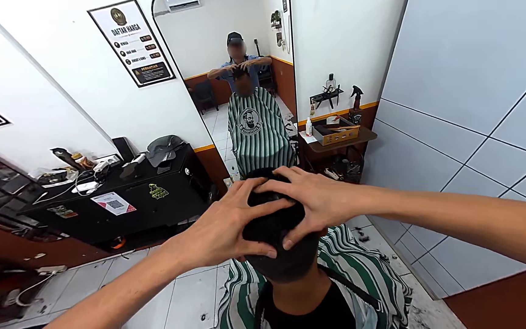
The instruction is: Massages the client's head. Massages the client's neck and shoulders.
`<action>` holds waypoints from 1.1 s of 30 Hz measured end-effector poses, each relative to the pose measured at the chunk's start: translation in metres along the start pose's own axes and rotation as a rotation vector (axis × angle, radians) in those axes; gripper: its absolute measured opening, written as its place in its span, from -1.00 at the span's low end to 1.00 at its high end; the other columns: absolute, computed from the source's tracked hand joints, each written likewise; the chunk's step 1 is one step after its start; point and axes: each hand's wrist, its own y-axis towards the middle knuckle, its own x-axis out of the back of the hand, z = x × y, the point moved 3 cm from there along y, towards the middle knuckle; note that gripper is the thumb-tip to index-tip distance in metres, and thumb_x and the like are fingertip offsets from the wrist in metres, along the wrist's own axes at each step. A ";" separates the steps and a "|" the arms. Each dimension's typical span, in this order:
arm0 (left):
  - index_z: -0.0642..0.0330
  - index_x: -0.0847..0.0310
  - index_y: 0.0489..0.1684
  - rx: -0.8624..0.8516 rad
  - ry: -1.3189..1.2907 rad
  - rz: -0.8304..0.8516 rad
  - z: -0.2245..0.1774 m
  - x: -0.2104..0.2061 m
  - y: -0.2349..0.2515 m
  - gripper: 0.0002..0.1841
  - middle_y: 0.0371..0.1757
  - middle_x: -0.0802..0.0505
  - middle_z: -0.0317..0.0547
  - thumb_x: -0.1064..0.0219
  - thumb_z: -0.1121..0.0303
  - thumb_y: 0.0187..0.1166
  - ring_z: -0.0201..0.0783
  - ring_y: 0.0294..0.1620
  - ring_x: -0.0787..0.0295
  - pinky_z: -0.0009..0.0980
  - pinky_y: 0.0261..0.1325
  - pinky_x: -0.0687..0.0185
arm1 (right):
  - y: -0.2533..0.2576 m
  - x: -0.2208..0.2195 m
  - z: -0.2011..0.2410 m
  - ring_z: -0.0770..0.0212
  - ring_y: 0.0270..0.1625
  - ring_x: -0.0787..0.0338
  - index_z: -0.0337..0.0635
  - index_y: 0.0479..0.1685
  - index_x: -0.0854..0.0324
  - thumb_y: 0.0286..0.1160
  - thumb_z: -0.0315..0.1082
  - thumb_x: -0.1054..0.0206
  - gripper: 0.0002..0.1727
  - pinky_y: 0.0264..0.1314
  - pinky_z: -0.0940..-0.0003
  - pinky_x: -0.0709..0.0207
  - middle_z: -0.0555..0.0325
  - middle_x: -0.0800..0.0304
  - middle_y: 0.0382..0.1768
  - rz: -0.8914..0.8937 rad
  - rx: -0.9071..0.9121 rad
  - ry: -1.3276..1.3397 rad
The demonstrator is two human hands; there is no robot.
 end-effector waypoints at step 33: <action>0.05 -0.46 0.65 -0.034 -0.525 -0.239 0.024 -0.044 -0.012 0.14 0.63 -0.59 -0.05 -0.62 -0.45 -0.04 -0.30 0.69 -0.40 -0.22 0.76 -0.32 | -0.024 -0.019 -0.030 0.12 0.69 -0.42 -0.23 0.78 -0.21 -0.25 0.43 -0.68 0.42 0.72 0.16 -0.32 -0.13 -0.41 0.66 -0.061 0.128 0.316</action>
